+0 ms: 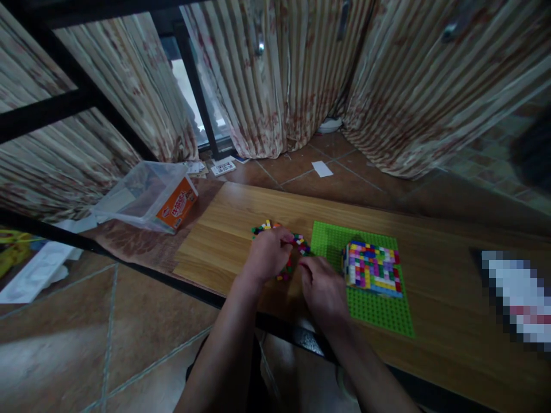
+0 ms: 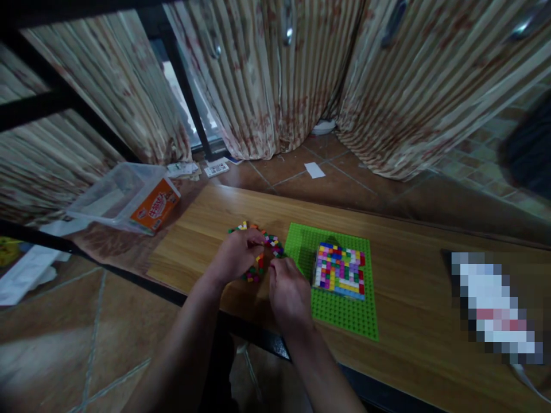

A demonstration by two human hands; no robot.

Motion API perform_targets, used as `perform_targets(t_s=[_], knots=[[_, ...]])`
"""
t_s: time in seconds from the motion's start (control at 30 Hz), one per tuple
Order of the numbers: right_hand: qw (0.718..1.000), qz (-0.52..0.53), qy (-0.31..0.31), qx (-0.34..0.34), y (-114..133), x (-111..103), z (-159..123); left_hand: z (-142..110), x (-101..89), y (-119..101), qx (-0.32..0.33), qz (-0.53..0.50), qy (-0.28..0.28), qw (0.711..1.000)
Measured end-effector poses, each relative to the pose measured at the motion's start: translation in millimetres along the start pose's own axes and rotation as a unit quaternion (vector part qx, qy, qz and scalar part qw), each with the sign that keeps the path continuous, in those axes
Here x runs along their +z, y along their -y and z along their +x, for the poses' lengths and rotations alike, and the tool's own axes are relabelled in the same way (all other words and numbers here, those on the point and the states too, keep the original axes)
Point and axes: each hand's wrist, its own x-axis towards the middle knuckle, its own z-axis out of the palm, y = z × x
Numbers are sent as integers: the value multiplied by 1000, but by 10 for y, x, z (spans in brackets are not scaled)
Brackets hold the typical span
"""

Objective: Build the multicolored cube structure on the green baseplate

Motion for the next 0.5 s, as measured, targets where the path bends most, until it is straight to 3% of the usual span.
perform_targets(t_s=[0.2,0.33,0.5], knots=[[999,-31,14,30,-24,50,41,-24,-7,-62,-27,93,4,995],[999,-25,-25,29,-50,21,66,-25,8,-81,-24,107,5,994],[998,-51,-21,37,-94,15,99,-27,4,-92,-26,97,13,995]])
